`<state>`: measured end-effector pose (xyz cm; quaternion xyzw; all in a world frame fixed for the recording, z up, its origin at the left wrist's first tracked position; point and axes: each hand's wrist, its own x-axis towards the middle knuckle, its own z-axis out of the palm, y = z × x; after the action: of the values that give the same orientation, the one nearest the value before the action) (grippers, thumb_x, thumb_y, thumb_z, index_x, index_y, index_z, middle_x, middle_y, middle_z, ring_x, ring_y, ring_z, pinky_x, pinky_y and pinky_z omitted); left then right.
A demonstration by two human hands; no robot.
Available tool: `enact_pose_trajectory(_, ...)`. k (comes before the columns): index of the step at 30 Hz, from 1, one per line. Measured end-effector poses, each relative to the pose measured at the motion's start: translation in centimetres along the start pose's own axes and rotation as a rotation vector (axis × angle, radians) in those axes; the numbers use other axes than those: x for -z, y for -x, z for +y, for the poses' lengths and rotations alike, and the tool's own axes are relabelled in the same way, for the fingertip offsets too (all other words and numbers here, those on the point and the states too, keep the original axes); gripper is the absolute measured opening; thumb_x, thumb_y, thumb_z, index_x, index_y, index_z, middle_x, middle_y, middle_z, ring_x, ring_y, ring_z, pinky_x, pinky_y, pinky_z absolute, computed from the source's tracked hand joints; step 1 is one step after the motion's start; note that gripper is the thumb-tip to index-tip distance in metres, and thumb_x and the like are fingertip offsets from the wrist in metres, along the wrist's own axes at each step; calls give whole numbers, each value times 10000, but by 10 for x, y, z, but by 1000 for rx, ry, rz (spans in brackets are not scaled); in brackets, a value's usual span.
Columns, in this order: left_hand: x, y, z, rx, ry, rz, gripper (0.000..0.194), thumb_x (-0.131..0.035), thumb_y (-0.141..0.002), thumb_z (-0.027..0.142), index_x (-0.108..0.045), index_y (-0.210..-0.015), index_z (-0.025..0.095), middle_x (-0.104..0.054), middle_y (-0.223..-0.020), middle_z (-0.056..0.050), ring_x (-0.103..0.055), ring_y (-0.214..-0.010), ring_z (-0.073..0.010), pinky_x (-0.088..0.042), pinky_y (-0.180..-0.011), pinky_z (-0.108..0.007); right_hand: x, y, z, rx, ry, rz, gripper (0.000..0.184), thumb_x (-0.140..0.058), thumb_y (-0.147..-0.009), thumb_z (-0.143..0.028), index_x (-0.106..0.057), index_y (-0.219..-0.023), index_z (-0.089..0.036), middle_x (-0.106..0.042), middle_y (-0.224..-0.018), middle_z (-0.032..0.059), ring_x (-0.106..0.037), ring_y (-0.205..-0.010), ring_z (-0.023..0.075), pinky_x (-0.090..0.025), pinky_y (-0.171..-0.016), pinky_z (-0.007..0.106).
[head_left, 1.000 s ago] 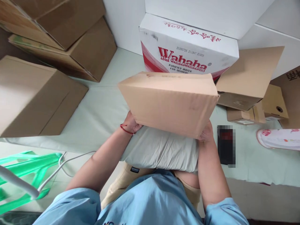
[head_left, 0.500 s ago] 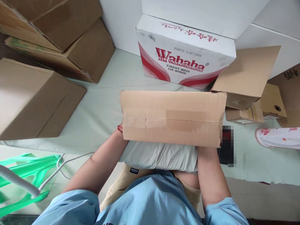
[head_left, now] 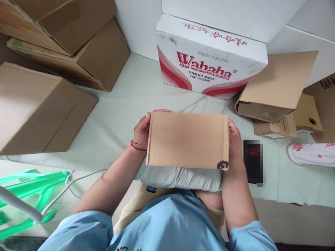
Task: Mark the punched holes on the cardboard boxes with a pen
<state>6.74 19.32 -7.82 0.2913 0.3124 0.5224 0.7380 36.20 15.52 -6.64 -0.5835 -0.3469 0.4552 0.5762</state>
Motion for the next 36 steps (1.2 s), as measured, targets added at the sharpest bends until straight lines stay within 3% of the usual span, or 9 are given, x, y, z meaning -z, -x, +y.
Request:
enact_pose_trajectory(4,-3,1,0,-100,-56,-42,660,-792,-882,748,-794,-1272,215,-756,-1394,-122,-735,-1261,-365,-649,-983,-465,3,-6,-16,115,-221,176,403,-973,-689,-410,-752,-971,-226,-779,-999,16,-743,-938,164,-642,-880,323)
enact_pose_trajectory(8,2,-3,-4,-96,-60,-72,512,-928,-795,549,-769,-1164,231,-790,-1255,-98,-756,-1228,-373,-644,-951,-454,33,2,-59,319,-312,337,226,-873,-710,-251,-704,-853,-207,-723,-864,-13,-641,-735,96,-534,-643,211)
enact_pose_trajectory(12,6,-7,-5,-71,-45,-96,478,-925,-796,537,-740,-1116,235,-787,-1108,-84,-767,-1197,-398,-645,-948,-489,69,26,-91,425,-136,430,228,-856,-688,-244,-685,-838,-216,-662,-711,-34,-525,-573,103,-383,-487,216)
enact_pose_trajectory(15,8,-9,-4,-66,-53,-113,472,-927,-790,521,-736,-1115,236,-786,-1098,-85,-775,-1172,-397,-651,-909,-480,88,45,-84,290,278,435,260,-850,-765,-401,-703,-888,-224,-664,-681,-34,-508,-538,120,-375,-500,246)
enact_pose_trajectory(19,10,-9,-3,-67,-93,-117,504,-932,-766,547,-731,-1104,231,-787,-1116,-94,-781,-1155,-401,-653,-875,-471,92,67,-49,-207,1063,103,293,-750,-910,-502,-706,-840,-221,-696,-679,14,-575,-596,162,-381,-609,282)
enact_pose_trajectory(22,10,-8,-4,-74,-116,-91,536,-936,-746,575,-729,-1097,227,-787,-1137,-99,-780,-1158,-406,-653,-883,-478,78,80,-25,-329,1368,-85,171,-719,-958,-377,-671,-902,-223,-734,-745,28,-639,-682,189,-320,-654,291)
enact_pose_trajectory(27,10,-8,-5,-80,-126,-70,550,-953,-725,586,-733,-1084,231,-790,-1139,-94,-779,-1151,-396,-649,-863,-456,59,86,-18,-293,1451,-134,156,-622,-1034,-297,-696,-1148,-222,-801,-893,52,-708,-782,206,-303,-683,286)
enact_pose_trajectory(31,10,-9,-5,-74,-127,-77,556,-961,-713,586,-722,-1065,228,-790,-1097,-88,-785,-1123,-387,-650,-871,-458,67,86,-20,-229,1453,-152,218,-597,-989,-262,-767,-1122,-234,-814,-909,78,-744,-843,241,-334,-684,302)
enact_pose_trajectory(36,10,-10,-5,-83,-128,-87,563,-963,-704,591,-710,-1047,222,-786,-1054,-83,-790,-1096,-379,-642,-853,-444,93,94,-16,-257,955,34,316,-596,-848,-333,-804,-1060,-226,-767,-748,34,-722,-675,210,-520,-684,306)
